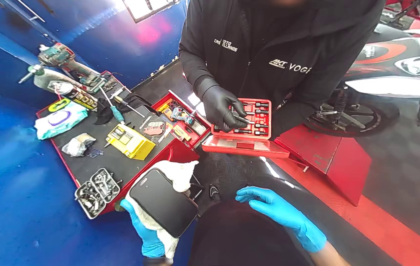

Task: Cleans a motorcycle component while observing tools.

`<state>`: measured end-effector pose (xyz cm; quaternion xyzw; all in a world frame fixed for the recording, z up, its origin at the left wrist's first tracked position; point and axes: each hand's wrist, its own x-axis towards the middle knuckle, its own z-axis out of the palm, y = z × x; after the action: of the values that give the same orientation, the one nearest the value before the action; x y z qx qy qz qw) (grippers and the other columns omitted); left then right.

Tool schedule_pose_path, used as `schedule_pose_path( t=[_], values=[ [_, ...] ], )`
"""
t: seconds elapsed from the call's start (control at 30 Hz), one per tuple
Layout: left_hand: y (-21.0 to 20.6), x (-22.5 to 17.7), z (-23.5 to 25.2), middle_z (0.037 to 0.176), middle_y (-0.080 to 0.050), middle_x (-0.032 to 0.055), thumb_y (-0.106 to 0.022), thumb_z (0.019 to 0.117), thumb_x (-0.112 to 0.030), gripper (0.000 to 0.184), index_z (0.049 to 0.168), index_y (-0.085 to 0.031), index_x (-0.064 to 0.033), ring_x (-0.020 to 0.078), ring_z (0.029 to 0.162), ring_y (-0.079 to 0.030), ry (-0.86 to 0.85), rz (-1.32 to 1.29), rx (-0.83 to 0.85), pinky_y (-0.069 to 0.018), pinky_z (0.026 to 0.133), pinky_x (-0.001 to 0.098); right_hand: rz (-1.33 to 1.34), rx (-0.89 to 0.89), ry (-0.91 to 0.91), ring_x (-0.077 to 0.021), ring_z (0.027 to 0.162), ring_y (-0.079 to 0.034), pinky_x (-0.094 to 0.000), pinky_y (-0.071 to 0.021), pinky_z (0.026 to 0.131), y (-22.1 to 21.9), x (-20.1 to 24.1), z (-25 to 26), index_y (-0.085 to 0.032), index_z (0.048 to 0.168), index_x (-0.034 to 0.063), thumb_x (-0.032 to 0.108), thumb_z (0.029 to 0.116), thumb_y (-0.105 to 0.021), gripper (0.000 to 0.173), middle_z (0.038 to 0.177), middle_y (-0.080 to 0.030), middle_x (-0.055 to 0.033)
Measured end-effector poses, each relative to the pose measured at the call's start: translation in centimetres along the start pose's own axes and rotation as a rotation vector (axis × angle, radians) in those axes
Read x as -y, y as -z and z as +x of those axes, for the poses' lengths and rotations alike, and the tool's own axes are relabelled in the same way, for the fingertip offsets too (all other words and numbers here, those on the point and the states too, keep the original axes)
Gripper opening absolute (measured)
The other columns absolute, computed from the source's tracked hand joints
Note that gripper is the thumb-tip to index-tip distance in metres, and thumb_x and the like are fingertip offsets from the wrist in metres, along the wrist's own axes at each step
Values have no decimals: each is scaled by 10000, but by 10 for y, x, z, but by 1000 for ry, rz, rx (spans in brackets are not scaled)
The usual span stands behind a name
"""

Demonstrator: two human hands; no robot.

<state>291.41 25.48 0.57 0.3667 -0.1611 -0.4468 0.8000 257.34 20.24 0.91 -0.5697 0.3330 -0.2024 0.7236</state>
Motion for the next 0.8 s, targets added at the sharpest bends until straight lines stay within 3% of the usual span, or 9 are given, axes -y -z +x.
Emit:
schedule_pose_path(
  t=[0.07,0.13,0.23,0.3,0.33,0.43,0.6,0.7,0.8],
  values=[
    [42,9,12,1419,-588,115,-296,1083,-547,597,1471,-496,-139,223,1363,-531,-32,-69,248,-458,1110,464,-1,0,-4,-194,1218,-642,-366,-522,1059,0,0,0,-634,1353,65,192,1050,-540,342,1320,-677,-79],
    [27,5,8,1391,-608,103,-248,1098,-522,583,1449,-504,-132,205,1342,-548,-22,-39,179,-465,1105,447,1,-3,-12,-187,1224,-639,-359,-518,1065,-1,2,1,-636,1352,68,187,1050,-543,338,1319,-678,-75],
    [-66,-11,1,1051,-744,-19,-48,1104,-405,579,1152,-574,-167,75,1082,-695,113,118,-569,-575,971,307,3,1,-6,-178,1215,-641,-353,-520,1058,-1,3,2,-635,1346,54,193,1048,-546,342,1314,-679,-77],
    [14,0,-1,1396,-606,105,-101,1113,-455,621,1468,-446,-79,186,1367,-529,3,7,77,-439,1139,418,-6,3,-18,-174,1211,-643,-353,-526,1050,-1,4,2,-635,1350,59,196,1047,-547,343,1316,-679,-73],
    [28,-1,4,1433,-577,95,-127,1114,-475,621,1505,-421,-93,178,1389,-502,3,37,186,-425,1147,421,-15,1,-26,-169,1208,-644,-349,-527,1047,-2,5,2,-637,1349,64,200,1048,-548,342,1313,-681,-68],
    [-70,-15,1,984,-750,-60,-65,1103,-418,567,1097,-579,-179,34,1013,-704,85,224,-529,-592,917,280,-31,-4,-24,-154,1202,-643,-340,-523,1047,-2,7,3,-639,1344,63,207,1046,-546,344,1301,-684,-62],
    [42,1,20,1436,-578,86,-276,1104,-497,579,1491,-458,-107,173,1371,-524,-80,-37,444,-452,1125,394,-17,-1,-37,-156,1198,-649,-342,-531,1042,-3,6,5,-636,1351,75,214,1049,-555,343,1308,-681,-62],
    [-51,-24,-2,1144,-722,-42,-203,1064,-608,593,1271,-583,-202,79,1106,-684,67,10,-100,-590,918,335,-26,-4,-31,-142,1180,-654,-333,-534,1029,-3,6,6,-638,1351,82,214,1047,-557,341,1299,-685,-53],
    [-82,-32,-2,1097,-723,-65,-104,1075,-572,619,1269,-545,-184,56,1060,-693,81,46,-141,-609,854,316,-30,-8,-22,-136,1173,-656,-332,-536,1025,-3,5,6,-644,1345,87,232,1048,-558,341,1292,-688,-49]
  ],
)
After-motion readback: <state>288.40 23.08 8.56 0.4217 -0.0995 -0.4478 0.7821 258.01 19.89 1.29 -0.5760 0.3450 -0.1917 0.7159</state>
